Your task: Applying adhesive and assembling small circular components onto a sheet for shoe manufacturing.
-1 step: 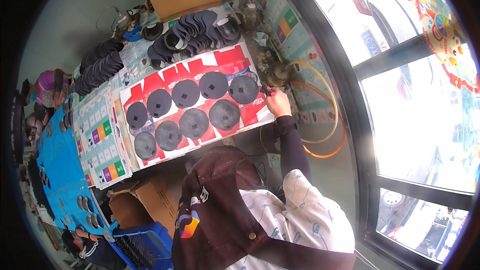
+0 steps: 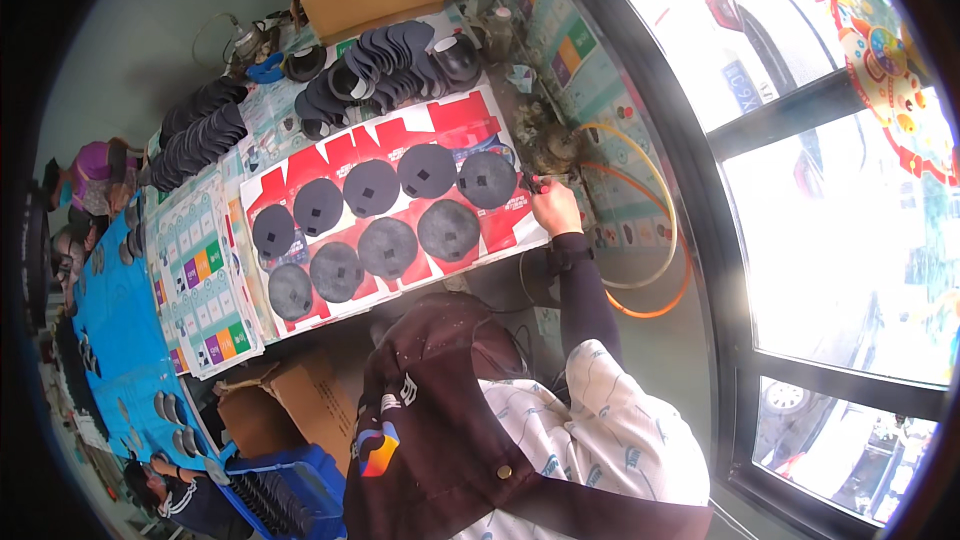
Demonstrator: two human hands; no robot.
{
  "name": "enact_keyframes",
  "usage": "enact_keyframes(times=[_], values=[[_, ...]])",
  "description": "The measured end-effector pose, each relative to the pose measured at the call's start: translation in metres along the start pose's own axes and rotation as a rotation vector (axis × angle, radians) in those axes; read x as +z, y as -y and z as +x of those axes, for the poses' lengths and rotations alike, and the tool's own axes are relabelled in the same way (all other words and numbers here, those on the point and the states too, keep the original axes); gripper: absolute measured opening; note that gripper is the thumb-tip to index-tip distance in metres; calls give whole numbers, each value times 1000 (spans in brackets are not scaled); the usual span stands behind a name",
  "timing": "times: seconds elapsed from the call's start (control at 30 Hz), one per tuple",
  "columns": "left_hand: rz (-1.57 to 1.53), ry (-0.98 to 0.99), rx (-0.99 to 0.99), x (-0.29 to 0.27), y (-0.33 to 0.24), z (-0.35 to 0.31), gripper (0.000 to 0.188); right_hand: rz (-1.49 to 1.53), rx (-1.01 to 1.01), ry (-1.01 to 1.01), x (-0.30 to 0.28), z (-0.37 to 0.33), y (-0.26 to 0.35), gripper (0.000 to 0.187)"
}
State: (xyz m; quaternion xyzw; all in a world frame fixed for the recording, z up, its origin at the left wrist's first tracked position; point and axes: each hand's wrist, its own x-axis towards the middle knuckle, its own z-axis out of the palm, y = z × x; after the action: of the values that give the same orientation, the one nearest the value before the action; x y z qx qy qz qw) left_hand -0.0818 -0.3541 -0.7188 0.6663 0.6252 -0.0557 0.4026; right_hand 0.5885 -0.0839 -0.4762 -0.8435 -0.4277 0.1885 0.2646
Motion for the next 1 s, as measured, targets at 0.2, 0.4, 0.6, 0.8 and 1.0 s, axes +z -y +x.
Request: enact_keyframes(times=[0.2,0.4,0.6,0.8,1.0], values=[[-12,-14,-11,5,-5,-3,31,298,168,421,27,8,10,24],[-25,-2,-26,10,-16,-8,31,415,85,545,41,31,98,26],[-63,-38,-81,32,-22,-30,31,307,-48,400,82,53,111,32],[-65,-37,-94,38,-30,-30,30,151,-152,365,86,61,110,33],[-73,-67,-85,42,-32,-29,30,122,-156,476,77,57,127,33]])
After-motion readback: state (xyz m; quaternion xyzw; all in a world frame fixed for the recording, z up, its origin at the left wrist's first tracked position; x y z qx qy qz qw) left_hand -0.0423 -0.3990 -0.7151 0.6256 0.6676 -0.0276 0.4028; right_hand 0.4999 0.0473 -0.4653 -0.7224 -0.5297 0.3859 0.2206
